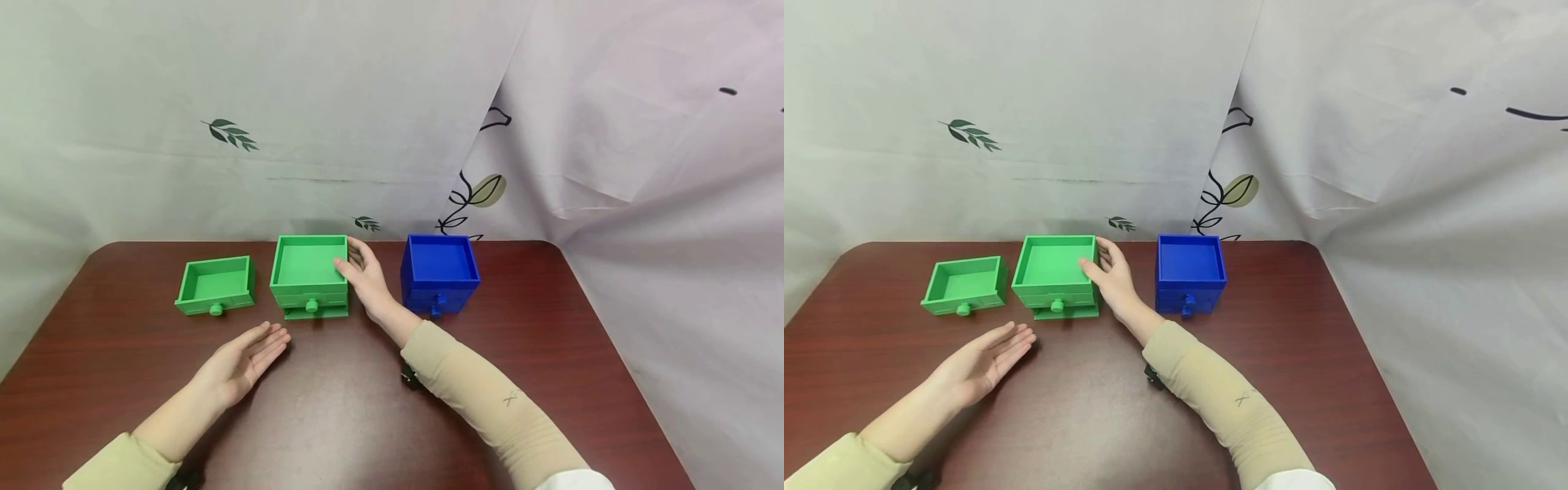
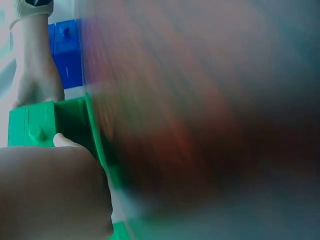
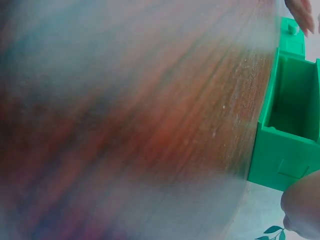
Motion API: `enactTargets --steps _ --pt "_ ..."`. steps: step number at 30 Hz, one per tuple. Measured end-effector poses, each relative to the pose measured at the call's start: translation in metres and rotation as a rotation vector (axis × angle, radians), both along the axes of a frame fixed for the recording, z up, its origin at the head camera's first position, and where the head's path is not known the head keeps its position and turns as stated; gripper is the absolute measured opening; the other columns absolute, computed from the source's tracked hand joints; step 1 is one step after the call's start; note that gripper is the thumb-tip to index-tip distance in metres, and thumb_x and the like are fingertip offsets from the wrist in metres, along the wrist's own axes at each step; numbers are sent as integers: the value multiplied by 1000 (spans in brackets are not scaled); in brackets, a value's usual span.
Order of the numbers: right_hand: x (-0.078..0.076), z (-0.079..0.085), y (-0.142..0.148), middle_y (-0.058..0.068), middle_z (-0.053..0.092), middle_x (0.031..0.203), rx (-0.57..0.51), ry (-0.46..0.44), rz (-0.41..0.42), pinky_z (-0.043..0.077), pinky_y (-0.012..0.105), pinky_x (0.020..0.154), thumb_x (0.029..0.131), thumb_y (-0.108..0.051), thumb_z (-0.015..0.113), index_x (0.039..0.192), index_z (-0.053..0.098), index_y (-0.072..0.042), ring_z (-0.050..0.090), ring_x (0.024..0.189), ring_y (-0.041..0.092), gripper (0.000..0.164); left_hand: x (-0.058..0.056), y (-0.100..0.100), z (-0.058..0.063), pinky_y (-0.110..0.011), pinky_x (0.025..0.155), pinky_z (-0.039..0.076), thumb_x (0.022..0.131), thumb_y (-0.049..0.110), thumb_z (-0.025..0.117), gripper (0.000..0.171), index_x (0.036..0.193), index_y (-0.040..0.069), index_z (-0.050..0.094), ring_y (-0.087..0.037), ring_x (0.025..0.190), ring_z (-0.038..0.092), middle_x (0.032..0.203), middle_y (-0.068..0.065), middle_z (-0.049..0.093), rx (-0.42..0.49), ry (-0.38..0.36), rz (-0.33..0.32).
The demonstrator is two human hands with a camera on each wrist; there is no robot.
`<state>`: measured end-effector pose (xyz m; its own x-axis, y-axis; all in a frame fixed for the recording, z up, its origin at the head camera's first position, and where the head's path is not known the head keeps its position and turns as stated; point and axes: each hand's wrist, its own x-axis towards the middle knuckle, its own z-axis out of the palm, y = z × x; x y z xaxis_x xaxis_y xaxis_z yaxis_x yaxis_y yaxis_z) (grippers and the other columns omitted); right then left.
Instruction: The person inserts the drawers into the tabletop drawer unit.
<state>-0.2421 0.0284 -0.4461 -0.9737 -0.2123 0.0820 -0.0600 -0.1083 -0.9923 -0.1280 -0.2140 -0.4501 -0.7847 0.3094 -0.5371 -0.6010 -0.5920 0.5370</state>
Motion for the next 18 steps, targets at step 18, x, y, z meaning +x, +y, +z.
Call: enactTargets --steps 18 --pt "2 2 0 25 39 165 10 5 5 30 43 134 104 -5 59 162 34 3 35 158 38 63 -2 -46 -13 -28 97 64 115 20 44 37 101 4 75 -21 99 80 106 -12 79 115 29 54"
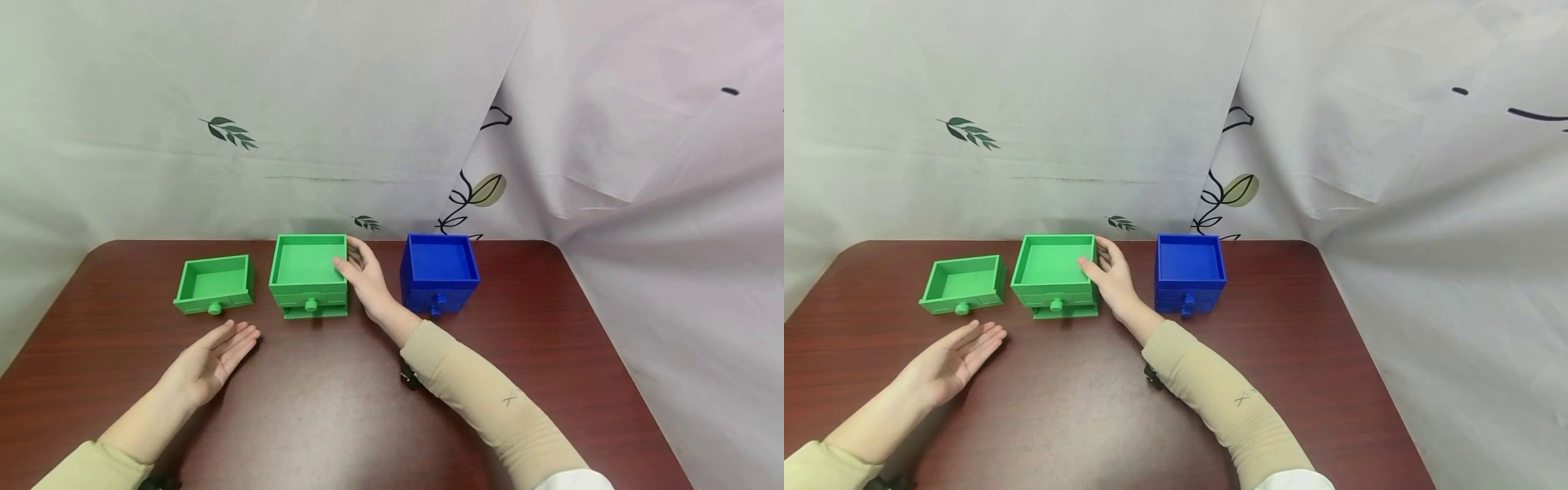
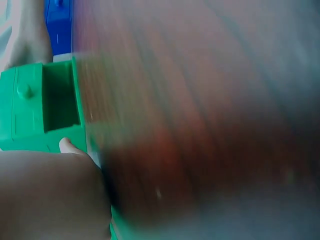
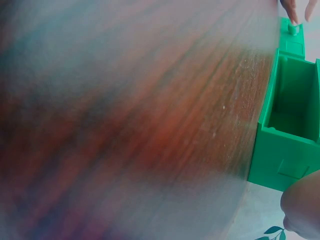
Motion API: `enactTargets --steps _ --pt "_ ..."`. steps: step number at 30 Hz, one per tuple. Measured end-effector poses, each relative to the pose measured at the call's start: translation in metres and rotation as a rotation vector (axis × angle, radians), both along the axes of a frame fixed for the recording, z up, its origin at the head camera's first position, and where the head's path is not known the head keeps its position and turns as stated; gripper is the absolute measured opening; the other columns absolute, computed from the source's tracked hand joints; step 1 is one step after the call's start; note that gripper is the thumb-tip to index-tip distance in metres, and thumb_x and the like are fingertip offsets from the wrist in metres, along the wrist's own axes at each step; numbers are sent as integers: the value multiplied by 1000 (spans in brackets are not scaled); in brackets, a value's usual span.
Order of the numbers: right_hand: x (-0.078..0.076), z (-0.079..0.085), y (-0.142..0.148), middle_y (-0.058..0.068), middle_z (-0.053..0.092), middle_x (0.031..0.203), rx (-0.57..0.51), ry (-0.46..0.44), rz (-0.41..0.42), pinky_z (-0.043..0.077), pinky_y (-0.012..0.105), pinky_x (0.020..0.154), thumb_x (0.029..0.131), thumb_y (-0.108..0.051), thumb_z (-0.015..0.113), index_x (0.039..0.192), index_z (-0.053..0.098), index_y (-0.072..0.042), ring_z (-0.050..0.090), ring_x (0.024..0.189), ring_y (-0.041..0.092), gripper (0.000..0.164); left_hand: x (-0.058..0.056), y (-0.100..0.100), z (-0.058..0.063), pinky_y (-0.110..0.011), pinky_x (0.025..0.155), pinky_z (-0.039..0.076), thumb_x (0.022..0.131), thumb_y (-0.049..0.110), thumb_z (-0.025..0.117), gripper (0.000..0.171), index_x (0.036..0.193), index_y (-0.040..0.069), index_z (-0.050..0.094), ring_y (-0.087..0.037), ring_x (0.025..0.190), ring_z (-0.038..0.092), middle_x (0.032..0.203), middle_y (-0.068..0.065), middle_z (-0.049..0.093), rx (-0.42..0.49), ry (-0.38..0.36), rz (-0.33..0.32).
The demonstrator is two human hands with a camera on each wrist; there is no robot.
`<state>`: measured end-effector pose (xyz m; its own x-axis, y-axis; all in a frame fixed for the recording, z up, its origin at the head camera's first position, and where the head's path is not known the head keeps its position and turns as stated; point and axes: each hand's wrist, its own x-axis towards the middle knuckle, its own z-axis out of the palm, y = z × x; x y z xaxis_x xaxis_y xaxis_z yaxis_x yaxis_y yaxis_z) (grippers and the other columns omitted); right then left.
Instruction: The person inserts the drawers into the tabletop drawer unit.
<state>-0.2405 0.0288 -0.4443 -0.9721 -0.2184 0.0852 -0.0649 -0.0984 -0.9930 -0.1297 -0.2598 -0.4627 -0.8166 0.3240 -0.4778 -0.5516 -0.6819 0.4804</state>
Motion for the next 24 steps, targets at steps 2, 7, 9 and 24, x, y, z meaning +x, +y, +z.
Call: enactTargets --steps 2,7,9,24 --pt "0 0 0 25 39 165 -4 0 -1 30 43 134 104 -5 59 161 34 3 35 158 38 63 -1 -5 0 -30 97 64 115 21 43 40 101 2 76 -23 99 80 106 -14 79 42 -16 16" --pt "0 0 0 26 40 164 -12 1 3 31 42 134 104 -5 59 161 35 3 36 157 38 62 -5 -15 0 -33 99 64 116 24 39 47 100 -1 76 -28 99 80 106 -16 79 113 -35 37" --pt "1 0 0 25 40 164 -12 0 4 31 42 134 104 -5 59 161 35 3 36 157 38 62 -6 -18 0 -35 100 64 116 26 37 51 100 -2 76 -30 99 80 106 -17 79 143 -43 50" --pt "2 2 2 25 39 165 -14 -3 18 29 44 134 105 -6 58 162 34 3 34 159 38 62 -18 -31 -1 -40 104 62 117 34 31 64 97 -10 73 -38 101 79 103 -26 77 242 -101 105"
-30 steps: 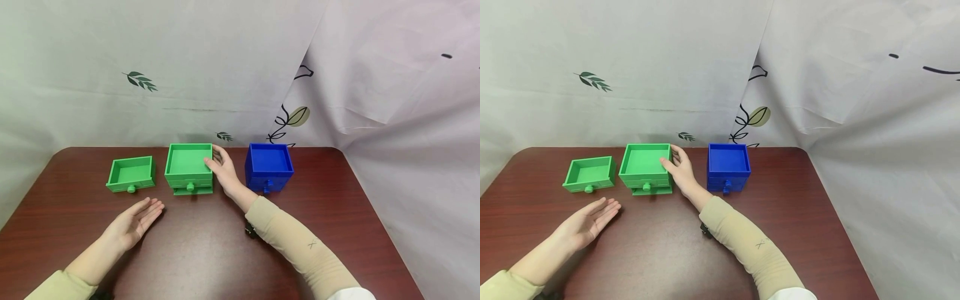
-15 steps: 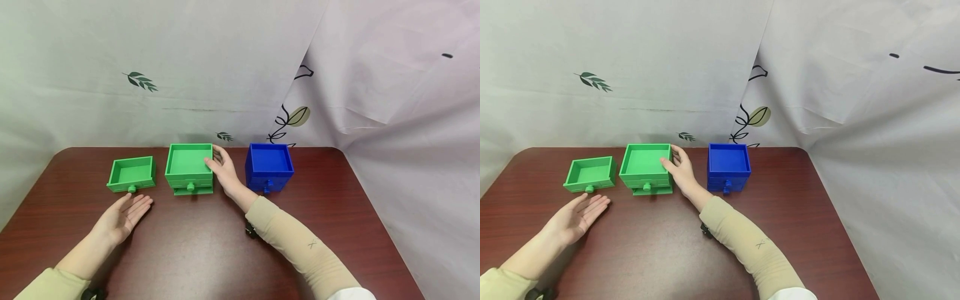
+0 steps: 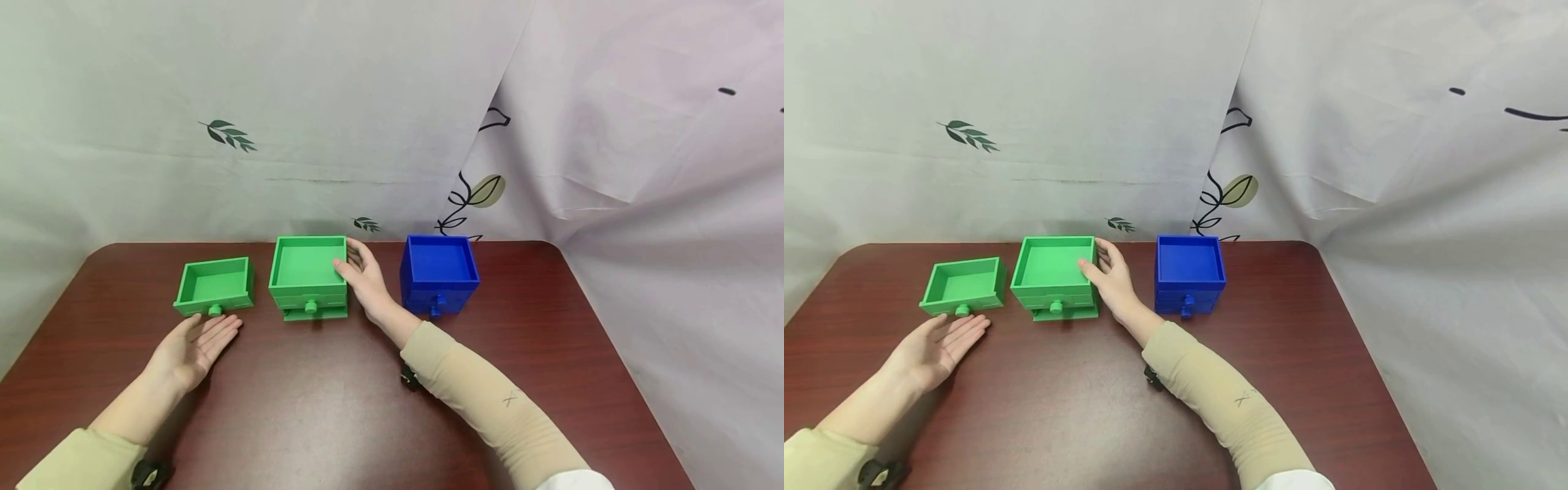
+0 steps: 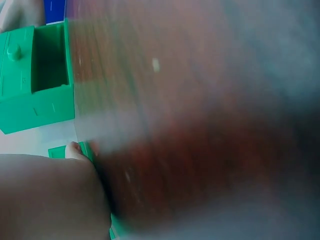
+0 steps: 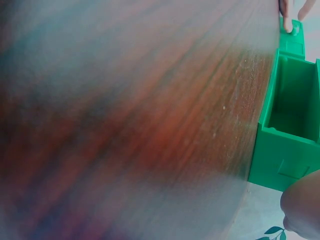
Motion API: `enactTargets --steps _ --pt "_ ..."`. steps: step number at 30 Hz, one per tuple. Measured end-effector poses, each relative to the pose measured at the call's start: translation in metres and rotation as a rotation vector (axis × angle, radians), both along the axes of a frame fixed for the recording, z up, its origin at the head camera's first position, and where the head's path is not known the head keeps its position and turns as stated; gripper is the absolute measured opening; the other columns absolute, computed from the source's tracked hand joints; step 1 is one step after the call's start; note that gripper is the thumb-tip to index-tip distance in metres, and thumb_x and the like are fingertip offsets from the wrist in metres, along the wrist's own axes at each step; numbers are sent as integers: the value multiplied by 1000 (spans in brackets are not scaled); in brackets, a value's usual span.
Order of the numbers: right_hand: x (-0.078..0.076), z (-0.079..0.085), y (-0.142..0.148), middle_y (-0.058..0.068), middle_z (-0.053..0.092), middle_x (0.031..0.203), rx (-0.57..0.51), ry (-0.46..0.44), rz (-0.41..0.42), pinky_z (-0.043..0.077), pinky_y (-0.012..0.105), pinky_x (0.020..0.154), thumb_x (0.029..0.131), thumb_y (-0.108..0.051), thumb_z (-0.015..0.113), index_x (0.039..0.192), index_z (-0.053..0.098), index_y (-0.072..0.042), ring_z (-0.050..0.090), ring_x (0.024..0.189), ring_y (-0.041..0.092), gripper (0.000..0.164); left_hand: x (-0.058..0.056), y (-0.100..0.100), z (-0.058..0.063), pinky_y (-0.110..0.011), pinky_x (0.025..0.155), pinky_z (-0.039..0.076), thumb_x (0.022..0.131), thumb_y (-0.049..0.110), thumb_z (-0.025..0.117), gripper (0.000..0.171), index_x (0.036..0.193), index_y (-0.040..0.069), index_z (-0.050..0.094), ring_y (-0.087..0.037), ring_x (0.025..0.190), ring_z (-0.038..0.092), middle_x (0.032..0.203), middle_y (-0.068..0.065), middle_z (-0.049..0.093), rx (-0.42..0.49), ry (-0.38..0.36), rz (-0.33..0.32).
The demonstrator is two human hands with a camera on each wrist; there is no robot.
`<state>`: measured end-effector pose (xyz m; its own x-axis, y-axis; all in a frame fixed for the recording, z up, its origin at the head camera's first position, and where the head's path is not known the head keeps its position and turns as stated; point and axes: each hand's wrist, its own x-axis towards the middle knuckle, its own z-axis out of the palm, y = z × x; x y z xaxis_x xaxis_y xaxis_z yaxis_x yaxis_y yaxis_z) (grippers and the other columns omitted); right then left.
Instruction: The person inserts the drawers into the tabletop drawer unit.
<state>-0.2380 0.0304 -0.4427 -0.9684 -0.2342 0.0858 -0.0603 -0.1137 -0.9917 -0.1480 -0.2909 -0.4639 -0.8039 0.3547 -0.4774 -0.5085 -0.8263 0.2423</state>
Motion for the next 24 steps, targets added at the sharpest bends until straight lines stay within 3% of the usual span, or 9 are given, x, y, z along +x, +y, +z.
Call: enactTargets --steps 2,4,6,9,13,17,20,21,24 --pt "0 0 0 24 39 165 5 0 3 30 43 134 105 -6 58 162 33 2 34 159 37 62 -1 0 0 -40 104 62 117 33 31 60 99 -8 71 -38 101 79 103 -26 78 -15 -8 4" --pt "0 0 0 24 39 165 8 -1 4 30 43 134 105 -7 57 162 33 1 34 159 37 62 -2 -1 2 -39 104 62 117 33 31 47 133 3 63 -37 100 79 102 -25 78 -35 -14 4" --pt "0 -1 0 23 39 166 12 2 3 30 43 134 106 -8 57 162 34 1 34 159 37 62 -4 -1 3 -38 105 62 116 33 32 48 163 23 32 -36 99 80 101 -25 78 -51 -26 6" --pt "0 -2 0 23 38 166 15 -2 8 30 43 134 106 -9 57 163 33 0 34 159 36 63 -8 -2 6 -36 104 62 116 34 34 72 163 41 -20 -35 97 80 98 -24 78 -68 -54 14" --pt "0 -3 0 23 38 166 16 -2 10 30 43 134 106 -9 57 163 32 1 34 159 36 63 -11 -3 6 -35 102 63 116 31 38 66 161 43 -9 -34 95 81 97 -23 79 -92 -79 26" --pt "-1 -4 0 23 39 165 13 3 1 30 43 134 106 -9 57 163 33 1 35 158 37 63 -12 -2 5 -33 101 64 114 25 45 44 152 34 25 -30 94 81 96 -20 80 -152 -63 11" --pt "-1 -4 -1 23 40 165 9 3 -2 30 43 134 105 -9 57 162 34 1 35 158 36 62 -12 -1 6 -33 97 65 113 18 50 14 126 16 56 -29 93 82 95 -18 80 -184 -49 6" --pt "-1 -4 -1 24 40 165 8 5 -3 30 43 134 105 -9 57 162 34 1 35 158 37 62 -12 0 7 -33 96 65 112 16 51 12 115 11 61 -29 92 82 95 -18 80 -189 -44 7" --pt "-1 -4 -1 24 40 165 11 7 -2 30 43 134 105 -9 57 162 34 1 35 158 37 62 -10 2 9 -33 94 66 111 11 52 26 96 5 72 -29 91 82 94 -18 80 -181 -34 12"
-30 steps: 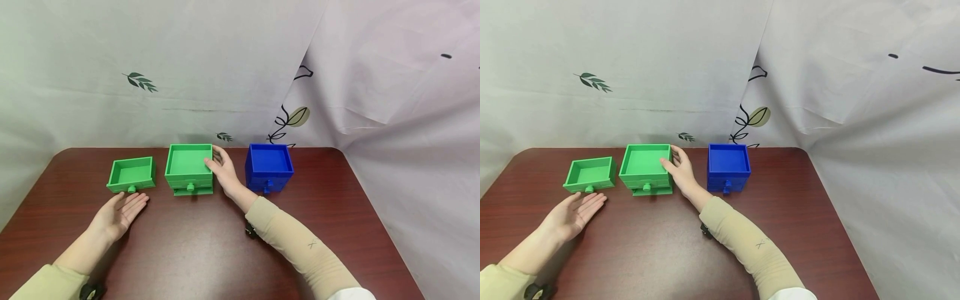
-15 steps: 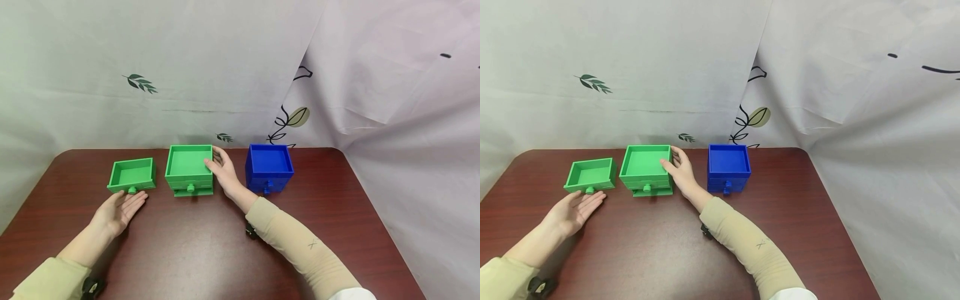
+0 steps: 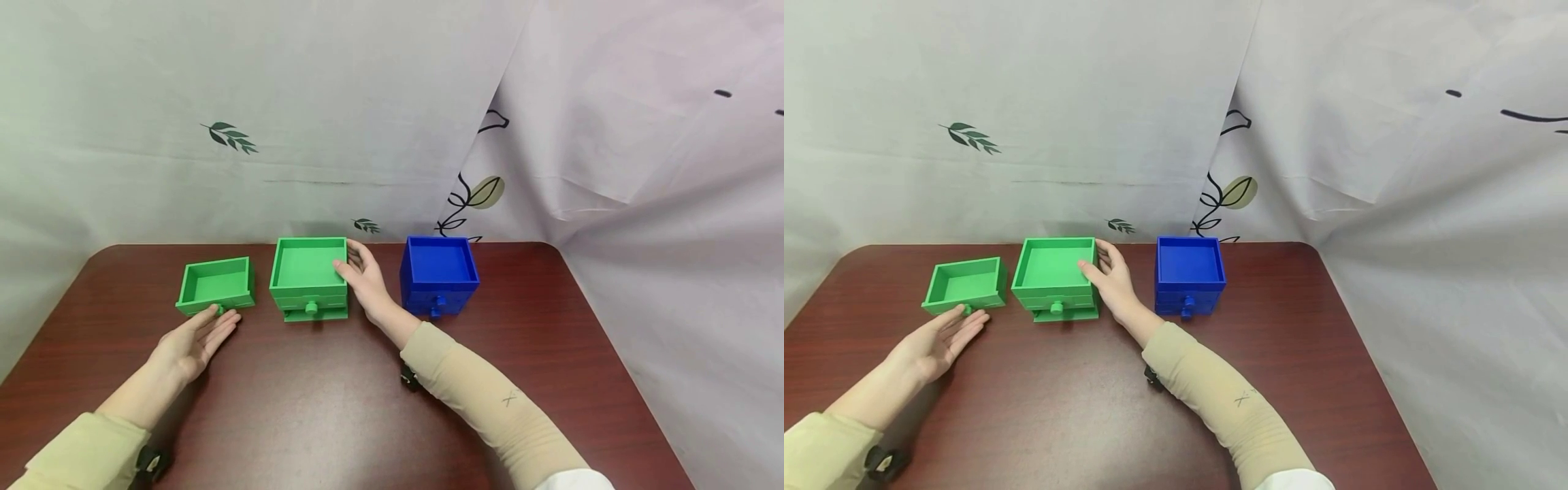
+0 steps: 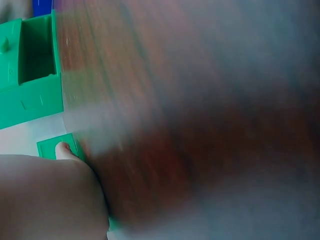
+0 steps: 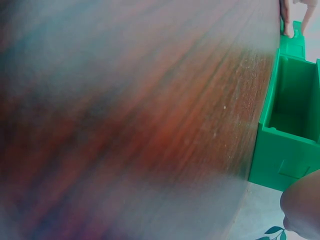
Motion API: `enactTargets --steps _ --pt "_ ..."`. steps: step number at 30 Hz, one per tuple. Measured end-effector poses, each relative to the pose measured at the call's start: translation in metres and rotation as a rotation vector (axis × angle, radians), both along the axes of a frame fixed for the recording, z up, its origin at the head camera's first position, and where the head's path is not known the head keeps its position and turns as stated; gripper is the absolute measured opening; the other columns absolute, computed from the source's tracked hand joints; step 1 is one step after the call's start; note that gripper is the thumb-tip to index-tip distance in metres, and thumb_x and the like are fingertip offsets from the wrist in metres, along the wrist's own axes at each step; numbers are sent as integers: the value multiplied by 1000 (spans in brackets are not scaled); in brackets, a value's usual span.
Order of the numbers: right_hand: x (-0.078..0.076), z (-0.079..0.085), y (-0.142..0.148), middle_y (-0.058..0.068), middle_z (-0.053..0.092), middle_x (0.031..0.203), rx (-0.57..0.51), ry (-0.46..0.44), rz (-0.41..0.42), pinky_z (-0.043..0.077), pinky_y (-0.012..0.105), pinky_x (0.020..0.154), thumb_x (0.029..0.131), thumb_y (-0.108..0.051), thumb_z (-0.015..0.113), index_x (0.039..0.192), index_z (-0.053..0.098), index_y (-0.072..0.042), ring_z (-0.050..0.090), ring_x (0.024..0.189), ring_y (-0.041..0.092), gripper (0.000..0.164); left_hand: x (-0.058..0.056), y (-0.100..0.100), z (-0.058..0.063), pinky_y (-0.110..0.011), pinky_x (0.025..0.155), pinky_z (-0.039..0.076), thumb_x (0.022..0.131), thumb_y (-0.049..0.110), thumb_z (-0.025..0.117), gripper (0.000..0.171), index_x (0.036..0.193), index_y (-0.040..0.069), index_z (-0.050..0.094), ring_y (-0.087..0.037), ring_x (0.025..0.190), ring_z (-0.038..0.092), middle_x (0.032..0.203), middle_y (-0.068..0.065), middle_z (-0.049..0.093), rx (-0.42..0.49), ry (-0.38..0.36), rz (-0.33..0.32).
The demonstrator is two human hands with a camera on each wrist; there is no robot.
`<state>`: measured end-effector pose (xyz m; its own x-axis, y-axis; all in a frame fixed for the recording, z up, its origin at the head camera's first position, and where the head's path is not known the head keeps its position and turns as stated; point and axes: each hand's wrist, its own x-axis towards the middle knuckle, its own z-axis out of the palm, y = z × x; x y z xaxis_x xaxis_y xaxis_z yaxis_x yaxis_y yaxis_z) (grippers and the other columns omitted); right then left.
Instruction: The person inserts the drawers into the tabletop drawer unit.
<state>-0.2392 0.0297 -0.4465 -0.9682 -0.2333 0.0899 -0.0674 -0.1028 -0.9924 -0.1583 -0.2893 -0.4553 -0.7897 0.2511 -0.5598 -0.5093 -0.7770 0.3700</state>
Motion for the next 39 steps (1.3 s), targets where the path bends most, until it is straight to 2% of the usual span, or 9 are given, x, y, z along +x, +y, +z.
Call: enactTargets --steps 6,11,21,34,39 --pt "0 0 0 24 39 165 6 -3 0 30 44 134 105 -8 57 162 33 1 34 158 38 63 0 3 4 -30 91 67 110 9 54 31 90 6 78 -27 87 82 89 -17 81 -26 -17 30" --pt "0 1 0 25 39 165 4 -3 -3 30 44 134 105 -8 58 162 33 2 34 158 38 63 0 4 5 -27 92 65 110 11 54 32 89 8 79 -25 87 82 89 -15 81 -47 -28 24" --pt "1 3 0 25 40 164 3 -3 -10 30 44 134 105 -7 58 162 34 2 35 158 38 63 7 3 4 -23 93 64 110 9 55 31 91 10 79 -21 89 82 92 -11 81 -101 31 -1" --pt "1 1 0 25 40 164 6 2 -3 30 45 134 105 -8 58 162 34 2 35 158 38 62 35 9 3 -21 94 63 111 9 52 33 95 11 81 -17 93 82 97 -8 82 -153 92 -34" --pt "0 1 -1 26 41 163 -2 20 -5 32 44 133 104 -9 58 161 35 4 37 156 39 63 47 12 2 -20 93 63 112 9 50 33 98 13 79 -13 97 81 102 -5 82 -225 171 -71"
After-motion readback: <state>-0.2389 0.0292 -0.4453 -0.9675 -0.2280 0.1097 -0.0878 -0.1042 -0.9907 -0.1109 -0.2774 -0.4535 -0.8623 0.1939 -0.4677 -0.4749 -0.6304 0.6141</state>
